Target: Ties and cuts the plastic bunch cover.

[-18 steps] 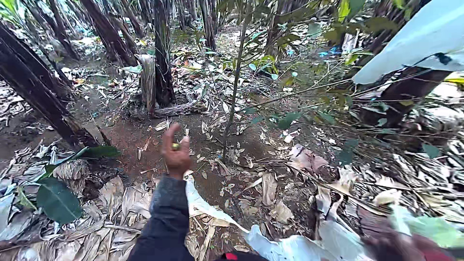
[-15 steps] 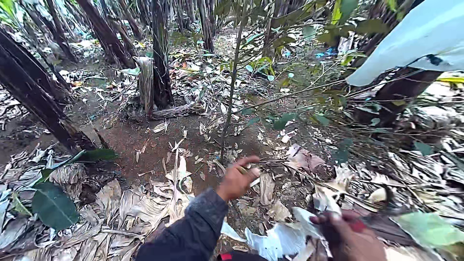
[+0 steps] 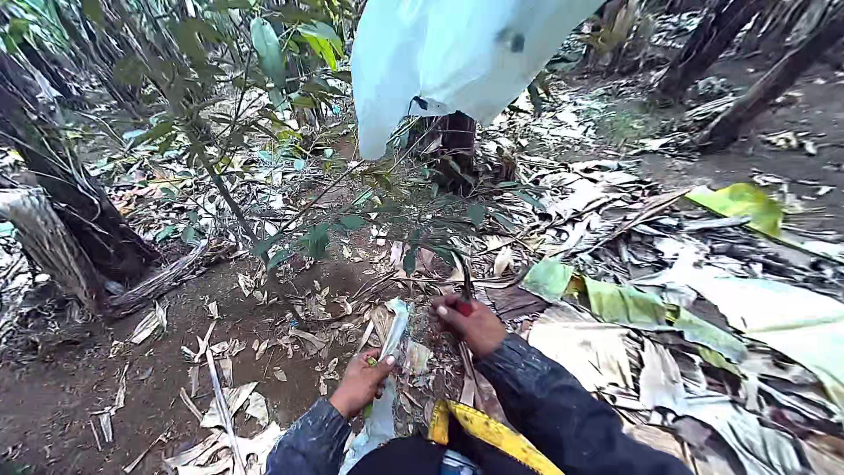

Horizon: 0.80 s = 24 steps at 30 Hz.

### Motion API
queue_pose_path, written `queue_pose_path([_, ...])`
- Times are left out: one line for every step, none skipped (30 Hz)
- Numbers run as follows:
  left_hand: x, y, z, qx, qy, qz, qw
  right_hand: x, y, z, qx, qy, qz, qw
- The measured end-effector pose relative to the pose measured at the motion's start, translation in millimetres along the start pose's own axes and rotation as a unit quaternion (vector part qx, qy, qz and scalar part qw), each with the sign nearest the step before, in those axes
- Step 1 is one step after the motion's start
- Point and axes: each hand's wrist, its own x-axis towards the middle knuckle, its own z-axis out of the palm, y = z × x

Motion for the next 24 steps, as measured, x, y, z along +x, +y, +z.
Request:
queue_pose_path([9,1,5,-0.023,0.019,-0.001,1.0,24,-6,-12,0.054,0.016,-0.012,0.998])
queue_pose_path([16,3,9,-0.038,0.036,-0.002,0.999,51,-13,-22,0.115,0.034,-0.029,0.992])
queue_pose_path([20,6,13,-0.044,0.049,-0.005,0.998,80,-20,-31,0.183,0.048,-0.051,0.981])
queue_pose_path([21,8,16,-0.044,0.06,-0.008,0.997,111,-28,-39,0.249,0.058,-0.076,0.964])
queue_pose_path([22,11,19,-0.041,0.072,-0.008,0.997,144,-36,-44,0.317,0.068,-0.097,0.941])
queue_pose_path([22,14,20,-0.036,0.085,-0.006,0.996,175,-46,-49,0.382,0.078,-0.109,0.914])
queue_pose_path([20,15,20,-0.031,0.101,-0.008,0.994,205,-57,-51,0.438,0.087,-0.112,0.888])
queue_pose_path([18,15,18,-0.03,0.123,-0.012,0.992,234,-67,-52,0.489,0.087,-0.112,0.861])
queue_pose_path([14,14,17,-0.032,0.146,-0.017,0.989,260,-78,-51,0.53,0.083,-0.11,0.837])
queue_pose_path([10,12,14,-0.034,0.172,-0.023,0.984,286,-89,-47,0.561,0.076,-0.107,0.817])
queue_pose_path([5,10,12,-0.037,0.199,-0.03,0.979,311,-99,-43,0.587,0.064,-0.105,0.8])
queue_pose_path([-1,8,11,-0.043,0.226,-0.037,0.973,331,-111,-38,0.61,0.058,-0.097,0.784])
queue_pose_path([-7,6,11,-0.051,0.25,-0.045,0.966,347,-122,-33,0.627,0.049,-0.093,0.772])
queue_pose_path([-13,5,10,-0.055,0.268,-0.052,0.961,359,-134,-29,0.64,0.037,-0.099,0.761])
queue_pose_path([-17,3,10,-0.057,0.281,-0.058,0.956,369,-142,-29,0.654,0.019,-0.118,0.747])
queue_pose_path([-20,0,10,-0.061,0.289,-0.063,0.953,375,-149,-32,0.668,0.003,-0.145,0.73])
queue_pose_path([-23,-2,9,-0.066,0.298,-0.065,0.95,375,-156,-35,0.69,-0.003,-0.168,0.704])
queue_pose_path([-25,-5,8,-0.072,0.303,-0.065,0.948,367,-161,-38,0.711,-0.007,-0.192,0.677])
queue_pose_path([-24,-6,6,-0.074,0.303,-0.065,0.948,349,-166,-42,0.718,-0.004,-0.212,0.663])
queue_pose_path([-22,-6,3,-0.073,0.299,-0.065,0.949,330,-168,-48,0.716,0.009,-0.225,0.661])
queue_pose_path([-19,-5,-1,-0.065,0.288,-0.069,0.953,312,-165,-55,0.712,0.029,-0.243,0.658])
queue_pose_path([-17,-4,-6,-0.053,0.277,-0.073,0.957,297,-154,-65,0.703,0.037,-0.274,0.655])
queue_pose_path([-14,-2,-12,-0.039,0.266,-0.077,0.96,285,-136,-79,0.688,0.034,-0.301,0.66])
queue_pose_path([-10,1,-18,-0.025,0.255,-0.076,0.964,272,-119,-93,0.679,0.039,-0.319,0.661])
